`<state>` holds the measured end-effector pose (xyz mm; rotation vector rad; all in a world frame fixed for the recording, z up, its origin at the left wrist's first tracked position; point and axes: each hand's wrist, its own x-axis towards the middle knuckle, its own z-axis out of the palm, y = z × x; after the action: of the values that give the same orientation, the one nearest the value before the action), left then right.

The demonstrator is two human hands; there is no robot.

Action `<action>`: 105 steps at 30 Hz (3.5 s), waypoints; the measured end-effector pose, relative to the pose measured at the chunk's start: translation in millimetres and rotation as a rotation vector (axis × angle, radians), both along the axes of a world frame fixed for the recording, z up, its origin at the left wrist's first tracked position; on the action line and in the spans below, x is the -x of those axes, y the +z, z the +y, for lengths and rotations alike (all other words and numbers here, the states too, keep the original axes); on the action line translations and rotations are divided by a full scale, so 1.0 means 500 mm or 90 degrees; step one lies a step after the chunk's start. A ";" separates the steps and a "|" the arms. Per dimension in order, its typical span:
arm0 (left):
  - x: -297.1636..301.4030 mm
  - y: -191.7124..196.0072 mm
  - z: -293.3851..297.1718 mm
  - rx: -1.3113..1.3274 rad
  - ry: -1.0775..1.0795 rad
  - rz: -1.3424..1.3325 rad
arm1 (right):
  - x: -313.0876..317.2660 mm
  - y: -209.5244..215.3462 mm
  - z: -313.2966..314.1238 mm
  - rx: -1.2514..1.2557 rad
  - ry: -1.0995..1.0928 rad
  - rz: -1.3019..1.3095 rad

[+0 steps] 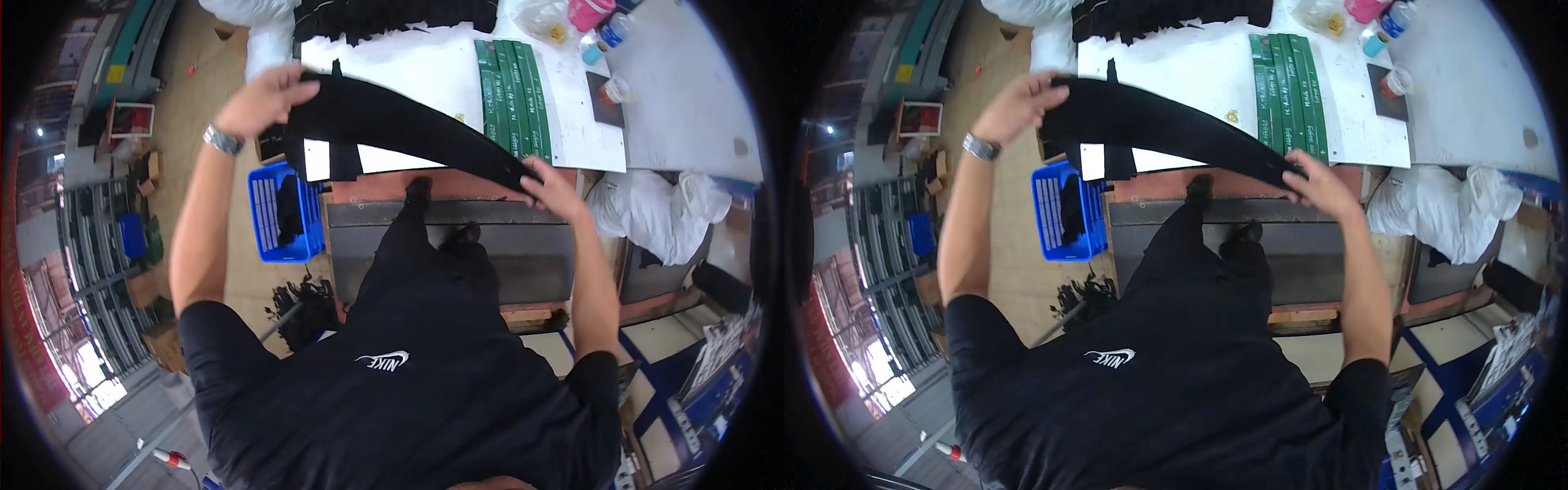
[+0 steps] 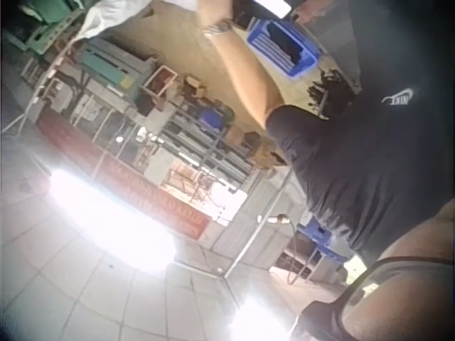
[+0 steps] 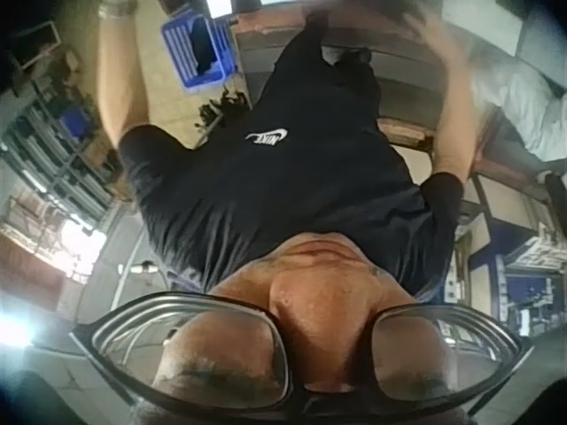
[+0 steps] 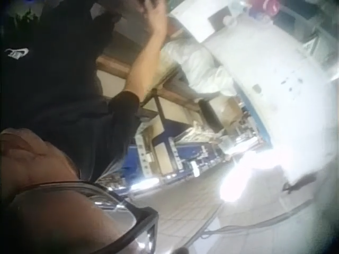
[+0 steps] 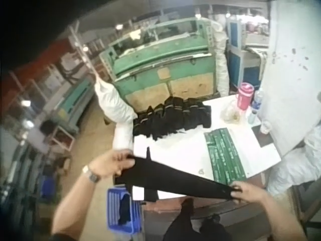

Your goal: Preparing and cutting fabric components using metal templates and a pressing machine in a shoe factory.

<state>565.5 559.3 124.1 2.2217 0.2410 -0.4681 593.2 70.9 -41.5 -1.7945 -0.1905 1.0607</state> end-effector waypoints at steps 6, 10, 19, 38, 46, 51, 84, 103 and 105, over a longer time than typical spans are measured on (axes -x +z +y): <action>0.231 -0.491 0.077 0.257 0.393 0.134 | -0.335 -0.040 0.210 0.196 0.311 -0.086; 0.315 -0.732 -0.046 0.548 0.663 0.121 | -0.509 -0.129 0.407 0.276 0.566 -0.281; 0.245 -0.899 -0.220 0.844 0.807 0.158 | -0.714 -0.293 0.726 0.428 0.792 -0.453; 0.119 -0.968 0.102 0.178 0.020 0.422 | 0.346 -0.196 0.037 0.521 -0.006 -0.013; -0.163 -0.781 -0.275 0.089 -0.427 0.439 | 0.831 -0.015 0.133 0.645 -0.968 -0.116; -0.096 -0.682 -0.575 0.102 -0.686 0.320 | 1.062 0.013 0.394 0.874 -1.200 -0.176; 1.402 -0.287 -0.572 0.703 -2.140 -0.268 | 1.268 -0.060 0.868 1.042 -1.467 0.412; 1.373 -0.156 -0.593 0.450 -2.181 -0.103 | 1.303 -0.039 0.914 1.138 -1.335 0.092; 1.255 -0.096 -0.710 0.635 -2.025 -0.046 | 1.320 -0.016 0.914 1.081 -1.321 0.073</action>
<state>-61.8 204.3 76.0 0.3693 2.9634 1.2544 -67.0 527.9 -49.5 -1.6377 2.6310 -0.6257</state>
